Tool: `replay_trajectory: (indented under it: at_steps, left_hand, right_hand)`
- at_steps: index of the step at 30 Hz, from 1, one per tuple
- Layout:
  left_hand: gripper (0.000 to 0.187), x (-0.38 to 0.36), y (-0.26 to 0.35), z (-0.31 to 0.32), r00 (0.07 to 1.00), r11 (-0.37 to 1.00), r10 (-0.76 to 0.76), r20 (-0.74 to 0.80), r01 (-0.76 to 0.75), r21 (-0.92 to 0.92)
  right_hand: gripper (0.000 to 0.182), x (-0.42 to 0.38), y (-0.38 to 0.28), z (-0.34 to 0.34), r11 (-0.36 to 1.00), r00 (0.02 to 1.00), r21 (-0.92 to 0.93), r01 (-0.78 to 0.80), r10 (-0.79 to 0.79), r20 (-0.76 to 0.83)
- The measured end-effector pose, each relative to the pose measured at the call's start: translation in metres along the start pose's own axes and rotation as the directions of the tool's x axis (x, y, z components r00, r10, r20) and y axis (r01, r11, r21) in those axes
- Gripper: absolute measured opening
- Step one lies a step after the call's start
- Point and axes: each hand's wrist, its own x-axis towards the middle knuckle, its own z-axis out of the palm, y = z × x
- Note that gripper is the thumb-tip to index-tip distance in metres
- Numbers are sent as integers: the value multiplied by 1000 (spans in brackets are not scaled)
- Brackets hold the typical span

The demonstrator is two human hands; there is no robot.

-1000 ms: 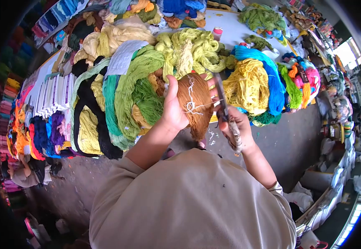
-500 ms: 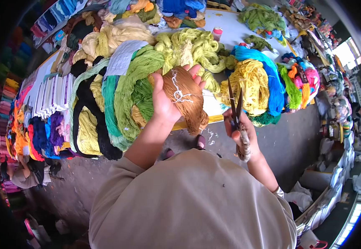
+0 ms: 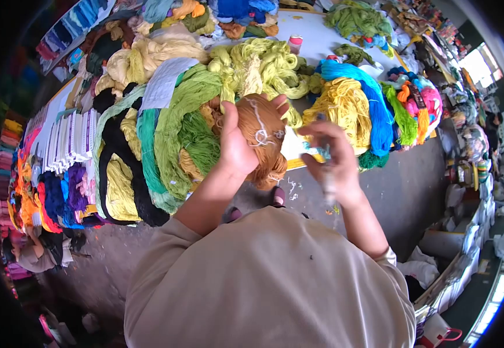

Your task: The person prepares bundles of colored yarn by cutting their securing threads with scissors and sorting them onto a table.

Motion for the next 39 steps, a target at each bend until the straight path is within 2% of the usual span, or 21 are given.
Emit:
replay_trajectory:
  at_steps: [2,4,7,8,9,12,14,15,17,18,19,20,21,22,24,27,29,31,34,36,39]
  left_hand:
    - [83,-1,-6,5,986,988,-154,59,155,-18]
    - [85,1,-12,1,995,994,-103,17,102,45]
    - [87,2,-5,-4,1000,999,-30,-3,30,-40]
    - [90,2,-1,-11,1000,998,-7,21,8,-61]
    - [89,1,3,-10,1000,1000,-5,7,5,-24]
    - [88,4,6,-21,999,998,54,4,-54,-36]
    - [88,7,12,-29,992,992,124,-5,-124,-26]
    - [88,8,15,-30,992,992,125,-6,-125,-14]
    - [87,12,9,-27,996,996,85,2,-85,-34]
    - [87,15,4,-23,999,997,50,15,-49,-51]
    - [87,18,-3,-20,1000,998,19,11,-19,-57]
    - [87,21,-10,-15,1000,998,-5,22,6,-56]
    - [84,22,-16,-9,999,999,-30,14,30,-33]
    - [82,22,-21,-4,999,999,-50,2,50,-10]
    - [85,21,-29,3,995,995,-99,-18,100,17]
    - [89,22,-32,-2,990,989,-134,-46,136,61]
    - [89,22,-24,-5,989,992,-130,-72,129,-13]
    - [87,24,-10,-15,993,1000,-9,-116,9,1]
    - [90,26,8,-18,979,994,100,-176,-88,71]
    - [89,27,12,-22,979,993,106,-176,-97,62]
    - [88,30,13,-22,982,993,113,-149,-110,30]
  right_hand:
    - [56,23,-5,9,959,967,-183,216,-184,175]
    - [54,22,9,15,956,967,-220,192,-146,210]
    - [49,4,19,13,989,982,73,-126,113,154]
    - [50,-8,24,5,938,974,283,-200,158,164]
    - [52,-14,4,-8,782,945,532,-326,250,211]
    - [57,-51,24,-50,746,977,632,-211,151,149]
    - [60,-74,29,-77,777,953,570,-267,302,34]
    - [54,-77,31,-86,800,957,540,-261,287,39]
    - [56,-87,31,-94,832,874,301,-466,486,10]
    - [61,-83,32,-92,749,786,273,-604,616,50]
    - [60,-82,40,-77,914,929,167,-370,364,64]
    - [57,-71,37,-64,924,935,165,-346,325,141]
    - [54,-61,36,-44,941,948,133,-311,299,105]
    - [53,-43,29,-29,987,981,-46,-156,161,112]
    - [53,-12,24,-9,992,981,-101,77,-57,188]
    - [48,5,41,-2,903,932,-342,260,-142,332]
    - [48,-7,38,-15,960,924,-268,83,27,381]
    - [43,-36,41,-34,995,937,-94,-16,48,345]
    - [36,-84,46,-67,959,930,-68,-273,282,235]
    - [35,-102,40,-86,876,851,-58,-479,480,213]
    - [34,-126,52,-106,809,802,-163,-565,585,119]
